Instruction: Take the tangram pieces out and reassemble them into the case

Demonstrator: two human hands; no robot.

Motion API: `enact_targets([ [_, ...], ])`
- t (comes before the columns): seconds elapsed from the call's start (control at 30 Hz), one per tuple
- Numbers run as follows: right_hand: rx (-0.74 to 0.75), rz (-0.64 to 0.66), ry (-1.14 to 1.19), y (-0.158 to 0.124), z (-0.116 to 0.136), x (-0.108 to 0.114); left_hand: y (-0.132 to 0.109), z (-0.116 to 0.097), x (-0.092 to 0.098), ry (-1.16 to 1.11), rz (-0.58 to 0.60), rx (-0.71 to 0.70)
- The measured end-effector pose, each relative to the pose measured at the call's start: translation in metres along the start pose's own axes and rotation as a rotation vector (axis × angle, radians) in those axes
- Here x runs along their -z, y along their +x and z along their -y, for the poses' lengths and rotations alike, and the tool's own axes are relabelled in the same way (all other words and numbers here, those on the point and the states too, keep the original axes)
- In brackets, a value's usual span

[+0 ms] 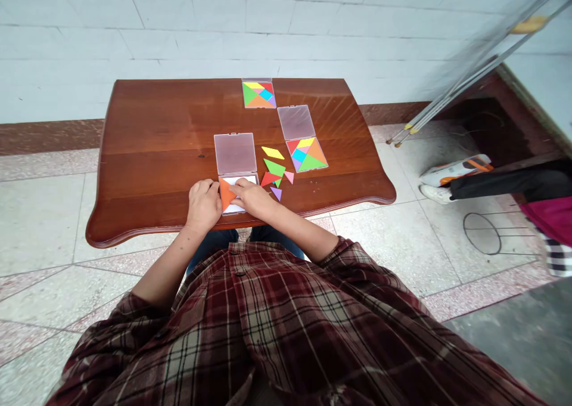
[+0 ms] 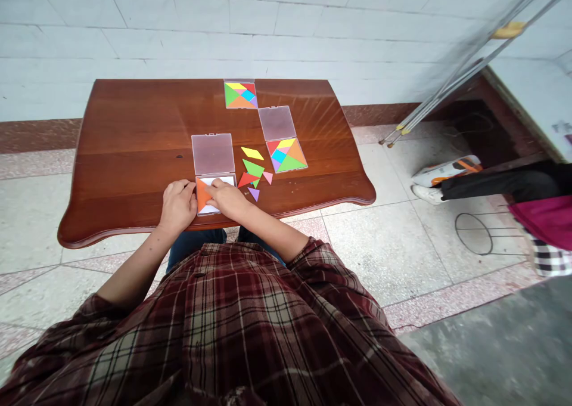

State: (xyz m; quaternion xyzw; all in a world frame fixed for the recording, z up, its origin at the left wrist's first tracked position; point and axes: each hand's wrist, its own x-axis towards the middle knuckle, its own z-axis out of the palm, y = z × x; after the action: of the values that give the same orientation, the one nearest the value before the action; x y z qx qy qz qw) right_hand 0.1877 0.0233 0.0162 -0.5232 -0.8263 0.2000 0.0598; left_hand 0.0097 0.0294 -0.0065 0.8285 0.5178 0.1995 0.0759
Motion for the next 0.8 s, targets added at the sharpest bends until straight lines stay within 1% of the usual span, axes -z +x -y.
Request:
enact_targets([
  [0.17,0.005,-0.014,0.074,0.001,0.0,0.004,0.0,0.004,-0.001,0.028,-0.014,-0.03],
  [0.23,0.006,-0.024,0.125,-0.001,-0.005,0.009,-0.001,0.005,-0.002,0.034,-0.006,-0.027],
  [0.3,-0.021,-0.06,0.18,-0.005,-0.016,0.018,-0.001,0.006,-0.003,0.037,0.004,-0.016],
  [0.33,-0.057,-0.091,0.201,-0.007,-0.025,0.025,-0.001,0.006,-0.003,0.037,0.008,-0.011],
  [0.4,-0.18,-0.187,0.207,-0.011,-0.046,0.039,-0.001,0.006,-0.003,0.032,0.009,-0.006],
  [0.5,-0.475,-0.24,0.148,-0.006,-0.08,0.058,-0.001,0.006,-0.004,0.028,-0.005,-0.013],
  [0.53,-0.537,-0.243,0.122,-0.002,-0.09,0.062,-0.001,0.006,-0.004,0.032,-0.009,-0.017],
  [0.57,-0.572,-0.241,0.095,0.004,-0.099,0.066,-0.001,0.006,-0.003,0.038,-0.01,-0.018],
  [0.6,-0.566,-0.223,0.072,0.011,-0.106,0.068,-0.001,0.006,-0.003,0.044,-0.008,-0.018],
  [0.67,-0.563,-0.154,0.02,0.025,-0.115,0.071,-0.001,0.005,-0.002,0.05,-0.001,-0.016],
  [0.8,-0.53,0.0,-0.07,0.042,-0.119,0.076,-0.002,0.004,-0.001,0.038,0.005,-0.012],
])
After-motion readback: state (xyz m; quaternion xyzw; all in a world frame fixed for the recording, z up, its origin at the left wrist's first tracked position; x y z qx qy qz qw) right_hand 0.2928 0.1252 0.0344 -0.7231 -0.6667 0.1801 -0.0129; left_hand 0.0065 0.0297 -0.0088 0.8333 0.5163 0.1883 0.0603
